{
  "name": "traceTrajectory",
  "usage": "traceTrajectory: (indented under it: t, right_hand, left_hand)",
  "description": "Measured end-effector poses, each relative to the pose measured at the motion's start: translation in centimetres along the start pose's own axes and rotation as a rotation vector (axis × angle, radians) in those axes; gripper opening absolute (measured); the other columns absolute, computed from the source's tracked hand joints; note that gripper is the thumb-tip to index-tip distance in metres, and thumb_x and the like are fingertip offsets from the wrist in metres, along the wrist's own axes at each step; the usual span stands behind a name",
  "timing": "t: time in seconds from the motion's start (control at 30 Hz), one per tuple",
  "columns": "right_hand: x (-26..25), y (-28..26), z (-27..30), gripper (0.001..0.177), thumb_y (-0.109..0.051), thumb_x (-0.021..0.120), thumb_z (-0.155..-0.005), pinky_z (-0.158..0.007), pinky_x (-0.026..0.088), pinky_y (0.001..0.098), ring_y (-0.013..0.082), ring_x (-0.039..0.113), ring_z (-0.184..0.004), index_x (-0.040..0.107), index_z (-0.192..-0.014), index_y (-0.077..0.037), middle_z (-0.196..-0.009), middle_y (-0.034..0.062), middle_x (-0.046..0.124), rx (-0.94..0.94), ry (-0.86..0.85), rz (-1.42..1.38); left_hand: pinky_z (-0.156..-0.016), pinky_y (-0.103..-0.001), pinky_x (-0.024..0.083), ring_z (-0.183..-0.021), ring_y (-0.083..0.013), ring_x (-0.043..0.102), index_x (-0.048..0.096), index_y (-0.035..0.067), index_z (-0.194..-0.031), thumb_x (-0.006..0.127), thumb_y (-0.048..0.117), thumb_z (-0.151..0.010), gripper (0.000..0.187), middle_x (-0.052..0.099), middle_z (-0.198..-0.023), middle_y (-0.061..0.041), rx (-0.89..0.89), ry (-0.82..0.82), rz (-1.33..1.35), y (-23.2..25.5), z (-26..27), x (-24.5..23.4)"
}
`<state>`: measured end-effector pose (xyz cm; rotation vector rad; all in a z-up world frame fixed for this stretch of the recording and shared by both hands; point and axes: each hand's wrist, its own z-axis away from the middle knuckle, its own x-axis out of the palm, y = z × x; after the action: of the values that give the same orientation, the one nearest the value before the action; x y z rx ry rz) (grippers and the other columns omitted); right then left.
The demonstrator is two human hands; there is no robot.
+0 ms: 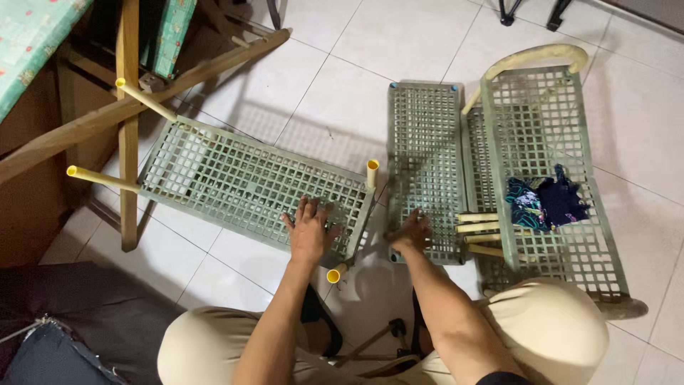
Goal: The person assembles a plastic stool by inserting yellow cylindrical legs into the corners of a green plastic seat. They then place a second plastic seat on top to form a two-tiered structure.
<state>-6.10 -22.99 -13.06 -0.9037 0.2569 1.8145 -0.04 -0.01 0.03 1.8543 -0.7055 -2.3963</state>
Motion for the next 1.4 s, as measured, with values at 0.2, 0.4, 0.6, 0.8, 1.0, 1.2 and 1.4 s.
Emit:
traceTrajectory:
  t: [0.2, 0.4, 0.6, 0.8, 1.0, 1.2, 1.4]
  right_hand:
    - [0.4, 0.4, -1.1, 0.125, -0.040, 0.088, -0.072, -0.115, 0.038, 0.0608, 0.0534, 0.025, -0.148, 0.009, -0.166, -0.019, -0.162, 0.0254, 0.014, -0.024, -0.039, -0.025]
    - [1.3, 1.7, -6.1, 0.135, -0.043, 0.096, -0.065, -0.119, 0.038, 0.0454, 0.0490, 0.015, -0.152, 0.006, -0.164, -0.024, -0.167, 0.0255, -0.011, -0.095, -0.058, -0.177]
    - [-1.5, 1.9, -3.9, 0.125, -0.032, 0.088, -0.064, -0.113, 0.045, 0.0459, 0.0341, 0.049, -0.144, 0.017, -0.167, -0.019, -0.164, 0.0218, 0.035, -0.213, -0.123, -0.598]
    - [-6.1, 1.5, 1.3, 0.102, -0.027, 0.082, -0.070, -0.096, 0.053, 0.0568, 0.0330, 0.055, -0.127, 0.033, -0.160, -0.023, -0.139, 0.0114, 0.056, -0.185, -0.236, -0.828]
    - [-7.6, 1.8, 3.8, 0.067, -0.022, 0.083, -0.082, -0.085, 0.056, 0.0524, 0.0296, 0.063, -0.110, 0.056, -0.141, -0.004, -0.122, 0.0133, 0.065, -0.349, -0.424, -1.124]
    - [-9.1, 1.8, 7.0, 0.041, -0.027, 0.079, -0.084, -0.078, 0.050, 0.0451, 0.0237, 0.058, -0.099, 0.067, -0.119, -0.010, -0.108, 0.0058, 0.065, -0.290, -0.411, -1.116]
    - [-10.2, 1.7, 9.6, 0.035, -0.034, 0.078, -0.088, -0.074, 0.053, 0.0423, 0.0264, 0.059, -0.089, 0.066, -0.116, -0.015, -0.100, 0.0070, 0.060, -0.220, -0.417, -1.043]
  left_hand:
    - [-0.118, -0.075, 0.008, -0.153, -0.0281, 0.022, 0.062, 0.027, -0.135, 0.081, 0.045, -0.081, 0.059, 0.042, -0.156, -0.004, -0.012, -0.032, 0.013, 0.2, 0.1, -0.4]
    - [-0.117, -0.074, 0.008, -0.153, -0.0258, 0.020, 0.060, 0.027, -0.138, 0.077, 0.043, -0.082, 0.060, 0.041, -0.158, -0.002, -0.003, -0.047, -0.003, -0.5, 0.3, 0.0]
    - [-0.116, -0.075, 0.011, -0.152, -0.0276, 0.025, 0.061, 0.023, -0.138, 0.076, 0.040, -0.086, 0.056, 0.044, -0.157, -0.006, 0.092, 0.067, 0.053, -2.7, 0.4, 2.0]
    - [-0.115, -0.068, 0.025, -0.144, -0.0311, 0.043, 0.067, 0.018, -0.130, 0.074, 0.028, -0.089, 0.043, 0.059, -0.145, -0.009, 0.175, 0.204, 0.176, -3.1, 0.6, 2.5]
    - [-0.096, -0.043, 0.055, -0.112, -0.0332, 0.069, 0.075, 0.009, -0.111, 0.073, 0.018, -0.091, 0.023, 0.074, -0.120, -0.014, 0.233, 0.411, 0.517, -0.4, 2.4, -2.4]
    - [-0.089, -0.041, 0.058, -0.103, -0.0315, 0.072, 0.076, 0.008, -0.110, 0.071, 0.016, -0.095, 0.018, 0.076, -0.113, -0.014, 0.313, 0.444, 0.596, 3.9, 6.2, -9.9]
    - [-0.091, -0.044, 0.056, -0.102, -0.0371, 0.070, 0.075, 0.002, -0.111, 0.073, 0.012, -0.089, 0.024, 0.075, -0.110, -0.019, 0.564, 0.413, 0.471, 9.8, 10.4, -10.8]
